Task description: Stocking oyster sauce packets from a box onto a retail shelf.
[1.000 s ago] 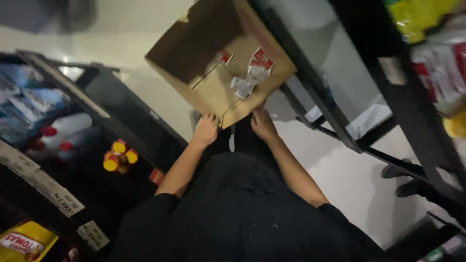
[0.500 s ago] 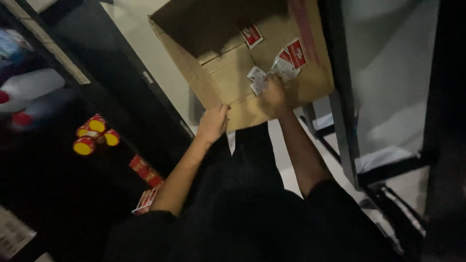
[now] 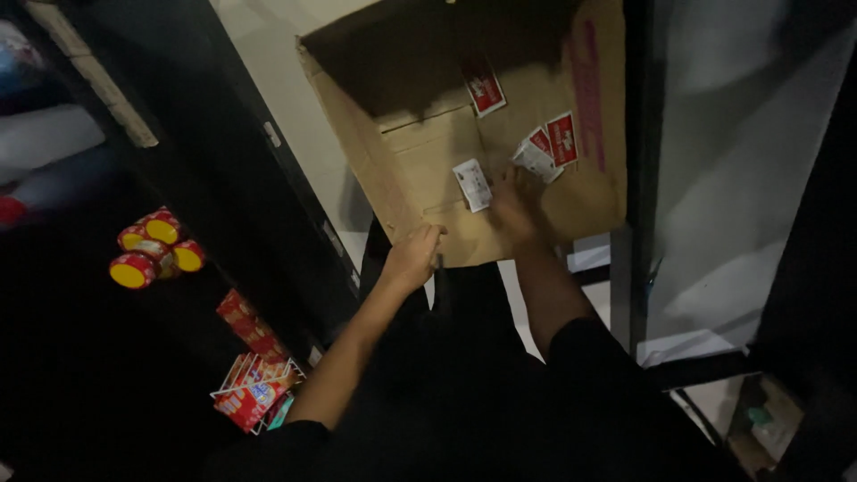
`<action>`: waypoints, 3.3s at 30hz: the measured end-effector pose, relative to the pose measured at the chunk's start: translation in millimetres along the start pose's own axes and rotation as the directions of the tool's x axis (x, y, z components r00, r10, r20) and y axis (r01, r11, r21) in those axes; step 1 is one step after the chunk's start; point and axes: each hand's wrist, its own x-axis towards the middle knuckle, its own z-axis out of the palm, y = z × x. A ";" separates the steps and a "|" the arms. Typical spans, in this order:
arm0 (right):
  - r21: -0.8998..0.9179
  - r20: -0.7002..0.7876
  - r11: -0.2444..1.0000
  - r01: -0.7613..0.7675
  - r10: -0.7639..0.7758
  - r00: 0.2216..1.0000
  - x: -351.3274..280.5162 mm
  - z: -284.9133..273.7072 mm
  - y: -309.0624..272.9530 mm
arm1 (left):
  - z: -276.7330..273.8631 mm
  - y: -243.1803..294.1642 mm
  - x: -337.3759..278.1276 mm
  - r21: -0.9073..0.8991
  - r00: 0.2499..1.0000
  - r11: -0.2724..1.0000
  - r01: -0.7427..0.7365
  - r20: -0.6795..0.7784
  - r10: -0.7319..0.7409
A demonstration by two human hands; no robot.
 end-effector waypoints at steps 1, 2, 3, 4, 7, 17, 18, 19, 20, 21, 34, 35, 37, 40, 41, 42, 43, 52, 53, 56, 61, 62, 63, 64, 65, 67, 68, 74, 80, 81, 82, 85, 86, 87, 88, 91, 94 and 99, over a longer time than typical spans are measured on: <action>0.000 0.021 1.000 -0.024 0.024 0.999 -3.7 -3.6 -5.6 | -3.0 3.9 1.4 0.012 0.998 1.000 -0.017 -0.061 0.017; -0.001 0.043 0.999 -0.049 0.049 0.998 -7.1 -6.3 -11.4 | -5.9 7.4 2.4 0.027 0.992 0.999 -0.032 -0.121 0.035; -0.002 0.065 0.997 -0.073 0.073 0.995 -1.5 -4.2 -7.4 | -5.4 5.5 3.1 0.025 0.991 0.999 -0.027 -0.130 0.030; -0.007 0.087 0.995 -0.098 0.099 0.991 3.9 -1.1 -5.1 | -3.4 4.2 3.7 0.019 0.988 1.000 -0.011 -0.156 0.014; -0.082 0.089 0.997 -0.006 0.013 0.996 48.0 35.3 22.4 | -1.8 3.5 5.7 -0.009 0.978 1.000 0.002 -0.210 -0.004; 0.128 0.358 0.992 -0.011 -0.035 0.933 13.6 48.8 -0.2 | 5.5 -4.0 -0.4 -0.166 0.988 0.983 0.078 -0.116 -0.098; 0.129 0.357 0.991 -0.018 -0.030 0.934 6.5 43.3 -3.4 | 15.9 -13.1 0.0 -0.168 0.989 0.983 0.077 -0.110 -0.096; 0.228 0.380 0.973 -0.026 -0.064 0.923 -0.1 38.0 -6.5 | 26.7 -22.5 0.6 -0.163 0.985 0.982 0.094 -0.126 -0.115; 0.323 0.399 0.946 -0.038 -0.100 0.912 -6.5 32.8 -9.0 | 38.2 -32.1 1.2 -0.160 0.981 0.981 0.112 -0.142 -0.135; 0.323 0.398 0.945 -0.045 -0.093 0.913 -19.2 23.6 -16.9 | 35.8 -29.7 4.0 -0.163 0.982 0.980 0.111 -0.135 -0.134; 0.840 0.111 0.543 0.015 -0.199 0.974 -3.8 -30.8 34.6 | 89.5 -107.1 100.6 0.307 0.949 0.902 0.303 -0.005 -0.316; 0.891 0.125 0.453 0.014 -0.275 0.953 -8.4 -34.2 31.2 | 63.6 -80.7 104.7 0.169 0.874 0.874 0.456 0.100 -0.476; 0.801 0.011 0.560 0.212 -0.368 0.930 12.2 -21.4 66.5 | 63.8 -69.4 95.1 0.132 0.906 0.900 0.415 0.035 -0.422; 0.593 -0.163 0.622 0.512 -0.530 0.832 -61.1 -32.6 60.5 | 74.8 -73.2 85.5 -0.222 0.939 0.914 0.339 0.027 -0.342; 0.512 -0.217 0.615 0.599 -0.582 0.784 -87.6 -33.2 20.3 | 81.3 -77.1 80.3 -0.526 0.948 0.794 0.305 0.091 -0.304; 0.421 -0.265 0.600 0.680 -0.635 0.725 -117.3 -37.9 2.3 | 74.4 -60.6 70.5 -0.524 0.953 0.801 0.289 0.079 -0.292; 0.324 -0.305 0.577 0.750 -0.686 0.660 -149.1 -41.7 -14.3 | 67.3 -43.8 59.3 -0.567 0.987 0.817 0.101 -0.044 -0.153; 0.314 -0.476 0.322 0.893 -0.761 0.442 -317.4 -85.6 -67.4 | -62.5 83.4 -4.6 -0.711 0.960 0.671 -0.211 -0.279 0.005; 0.608 -0.499 0.253 0.753 -0.616 0.610 -319.5 -82.5 -59.3 | -79.4 97.8 -9.1 -0.700 0.968 0.683 -0.206 -0.250 0.036; 0.228 -0.729 0.498 0.836 -0.482 0.486 -310.7 -99.2 -51.6 | -91.4 112.0 -1.4 -0.695 0.971 0.678 -0.240 -0.166 0.174; 0.469 -0.650 0.432 0.770 -0.422 0.632 -377.4 -120.1 -73.3 | -105.4 184.1 -9.2 -0.554 0.917 0.743 -0.375 -0.104 0.386; 0.367 -0.730 0.447 0.816 -0.404 0.550 -378.1 -116.5 -65.4 | -101.6 196.3 -11.1 -0.559 0.922 0.751 -0.352 -0.067 0.382; 0.358 -0.766 0.445 0.821 -0.364 0.530 -386.6 -120.0 -59.3 | -109.2 215.8 -14.1 -0.552 0.906 0.748 -0.368 -0.030 0.423; 0.331 -0.795 0.484 0.810 -0.319 0.515 -395.4 -122.4 -51.1 | -114.1 234.7 -18.7 -0.441 0.835 0.734 -0.517 -0.068 0.546; 0.307 -0.823 0.524 0.794 -0.273 0.499 -403.9 -124.4 -42.8 | -118.6 253.4 -23.3 -0.324 0.741 0.684 -0.654 -0.091 0.665; 0.237 -0.872 0.542 0.807 -0.247 0.422 -427.8 -130.9 -21.4 | -103.0 268.2 -17.3 -0.226 0.752 0.731 -0.645 -0.011 0.660; 0.171 -0.892 0.557 0.813 -0.263 0.368 -438.4 -133.1 -11.3 | -95.5 274.8 -13.9 -0.111 0.784 0.781 -0.615 0.025 0.621; 0.266 -0.946 0.793 0.549 0.104 0.308 -532.5 -166.9 32.4 | -78.4 386.7 -51.3 -0.205 0.620 0.667 -0.716 0.250 0.743; -0.089 -0.964 0.966 0.244 -0.022 -0.266 -597.2 -235.1 67.1 | -88.2 454.9 -67.7 -0.050 0.367 0.392 -0.919 0.262 0.893; -0.087 -0.961 0.968 0.236 -0.019 -0.278 -591.1 -247.7 76.4 | -86.9 461.0 -62.8 -0.056 0.353 0.379 -0.924 0.263 0.898; -0.056 -0.974 0.985 0.165 -0.017 -0.226 -584.4 -260.9 85.1 | -86.3 466.2 -58.0 0.018 0.283 0.288 -0.957 0.254 0.925; -0.017 -0.992 1.000 0.018 -0.015 -0.125 -544.6 -286.7 116.9 | -86.2 480.0 -53.9 0.175 0.222 0.180 -0.968 0.260 0.940; -0.011 -0.998 0.999 -0.051 -0.015 -0.066 -528.1 -296.5 128.2 | -86.8 485.8 -53.2 0.261 0.244 0.174 -0.950 0.268 0.932; -0.016 -0.997 0.998 -0.054 -0.020 -0.079 -524.6 -297.3 129.0 | -85.7 487.4 -52.0 0.261 0.233 0.164 -0.951 0.261 0.937; -0.026 -0.995 0.998 -0.049 -0.030 -0.091 -520.4 -299.2 128.9 | -85.2 488.7 -50.7 0.253 0.217 0.154 -0.955 0.242 0.946; 0.017 -0.995 0.999 -0.035 0.014 -0.095 -520.0 -304.0 121.1 | -83.5 494.9 -46.1 0.243 0.197 0.140 -0.960 0.229 0.953; 0.053 -0.994 0.997 -0.050 0.047 -0.103 -509.9 -304.0 125.5 | -80.9 499.9 -43.3 0.241 0.190 0.131 -0.962 0.242 0.952; 0.021 -0.991 0.996 -0.091 0.008 -0.136 -503.5 -294.3 121.2 | -77.2 513.4 -39.4 0.197 0.173 0.131 -0.972 0.216 0.961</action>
